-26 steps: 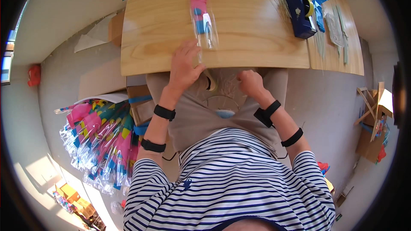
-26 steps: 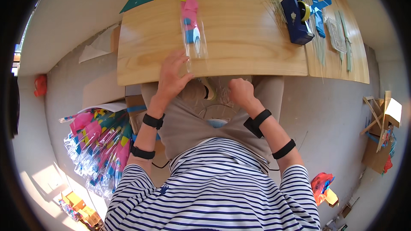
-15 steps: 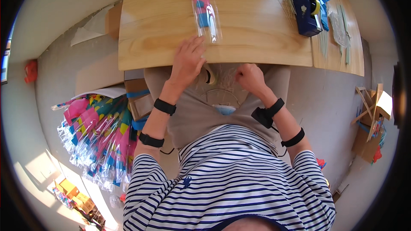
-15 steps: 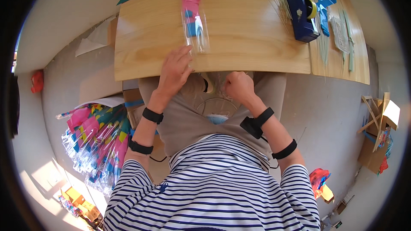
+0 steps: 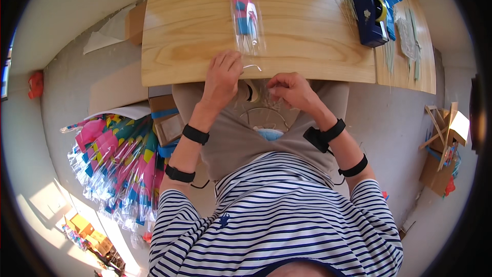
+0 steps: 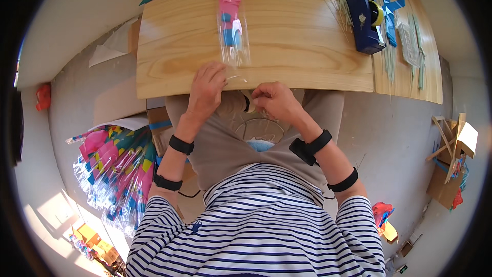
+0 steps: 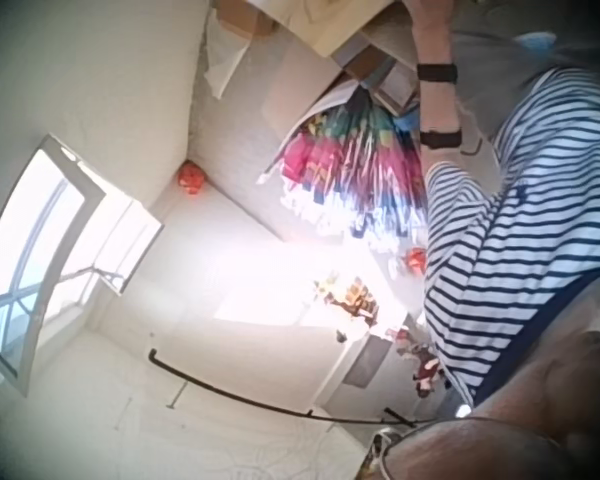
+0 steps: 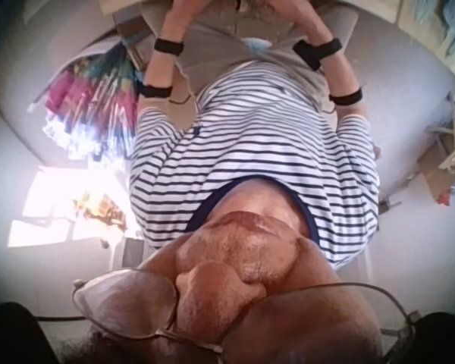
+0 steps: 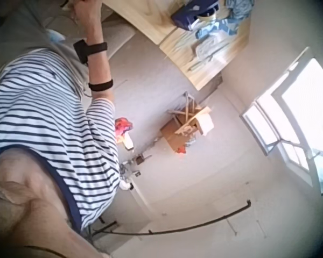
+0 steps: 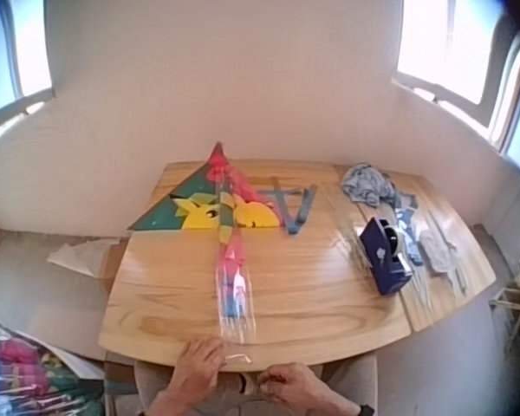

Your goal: Assembling a Pikachu-themed kite by folding and attaching plastic components.

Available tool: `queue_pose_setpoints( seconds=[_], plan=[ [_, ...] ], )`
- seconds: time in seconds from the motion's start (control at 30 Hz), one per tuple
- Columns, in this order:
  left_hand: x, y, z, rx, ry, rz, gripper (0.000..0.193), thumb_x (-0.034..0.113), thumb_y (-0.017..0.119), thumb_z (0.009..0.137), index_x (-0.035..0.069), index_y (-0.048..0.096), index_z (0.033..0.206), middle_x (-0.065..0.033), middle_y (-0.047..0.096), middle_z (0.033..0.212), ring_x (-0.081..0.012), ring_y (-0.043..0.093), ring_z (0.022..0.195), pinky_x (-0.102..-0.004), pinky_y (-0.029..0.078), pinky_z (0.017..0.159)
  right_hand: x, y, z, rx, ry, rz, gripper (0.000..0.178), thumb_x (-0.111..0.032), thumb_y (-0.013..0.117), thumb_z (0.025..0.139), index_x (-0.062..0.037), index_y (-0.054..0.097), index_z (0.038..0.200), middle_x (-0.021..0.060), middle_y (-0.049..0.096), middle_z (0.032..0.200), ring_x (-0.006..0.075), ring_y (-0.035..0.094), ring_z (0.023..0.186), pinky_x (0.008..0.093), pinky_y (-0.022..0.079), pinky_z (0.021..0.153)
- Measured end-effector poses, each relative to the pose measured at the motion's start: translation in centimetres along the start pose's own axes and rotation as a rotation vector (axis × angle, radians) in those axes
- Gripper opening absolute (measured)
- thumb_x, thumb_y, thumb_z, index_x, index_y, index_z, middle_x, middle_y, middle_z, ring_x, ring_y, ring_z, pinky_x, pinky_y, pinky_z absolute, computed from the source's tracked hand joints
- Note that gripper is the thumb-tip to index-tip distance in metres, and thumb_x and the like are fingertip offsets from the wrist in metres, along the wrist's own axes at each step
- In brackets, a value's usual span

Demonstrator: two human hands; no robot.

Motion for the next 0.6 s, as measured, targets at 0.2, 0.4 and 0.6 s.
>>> queue_pose_setpoints(
  seconds=[0.2, 0.4, 0.6],
  plan=[
    [0.6, -0.7, -0.2, -0.029, 0.021, 0.025, 0.012, -0.001, 0.066, 0.080, 0.000, 0.063, 0.091, -0.0160, 0.061, 0.133, -0.0368, 0.055, 0.130, -0.0488, 0.045, 0.109, -3.8, -0.6, 0.2, 0.369, -0.474, -0.478, 0.040, -0.006, 0.078, 0.076, -0.0057, 0.070, 0.115, 0.0118, 0.072, 0.114, 0.0318, 0.067, 0.096, 0.0457, 0.052, 0.083],
    [0.6, -0.3, -0.5, -0.109, 0.059, 0.035, 0.019, -0.003, 0.064, 0.080, 0.000, 0.064, 0.098, -0.0158, 0.059, 0.140, -0.0335, 0.050, 0.140, -0.0535, 0.037, 0.118, -6.0, 1.4, 1.9, 0.264, -0.793, -0.715, 0.068, -0.013, 0.083, 0.073, -0.0084, 0.060, 0.136, 0.0094, 0.061, 0.140, 0.0310, 0.051, 0.135, 0.0540, 0.034, 0.117],
    [0.6, -0.5, -1.5, -0.178, 0.055, 0.023, 0.017, -0.004, 0.064, 0.086, 0.000, 0.061, 0.102, -0.0141, 0.060, 0.141, -0.0333, 0.052, 0.138, -0.0565, 0.035, 0.118, -3.4, 0.8, 1.8, 0.217, -0.743, -0.813, 0.077, -0.019, 0.088, 0.069, -0.0092, 0.058, 0.139, 0.0073, 0.062, 0.140, 0.0298, 0.051, 0.137, 0.0587, 0.025, 0.124]
  ],
)
Point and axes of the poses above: each hand's wrist, its own z-axis towards the middle knuckle, its own y-axis out of the palm, x = y × z, the point moved 5 cm from there along z, towards the middle knuckle
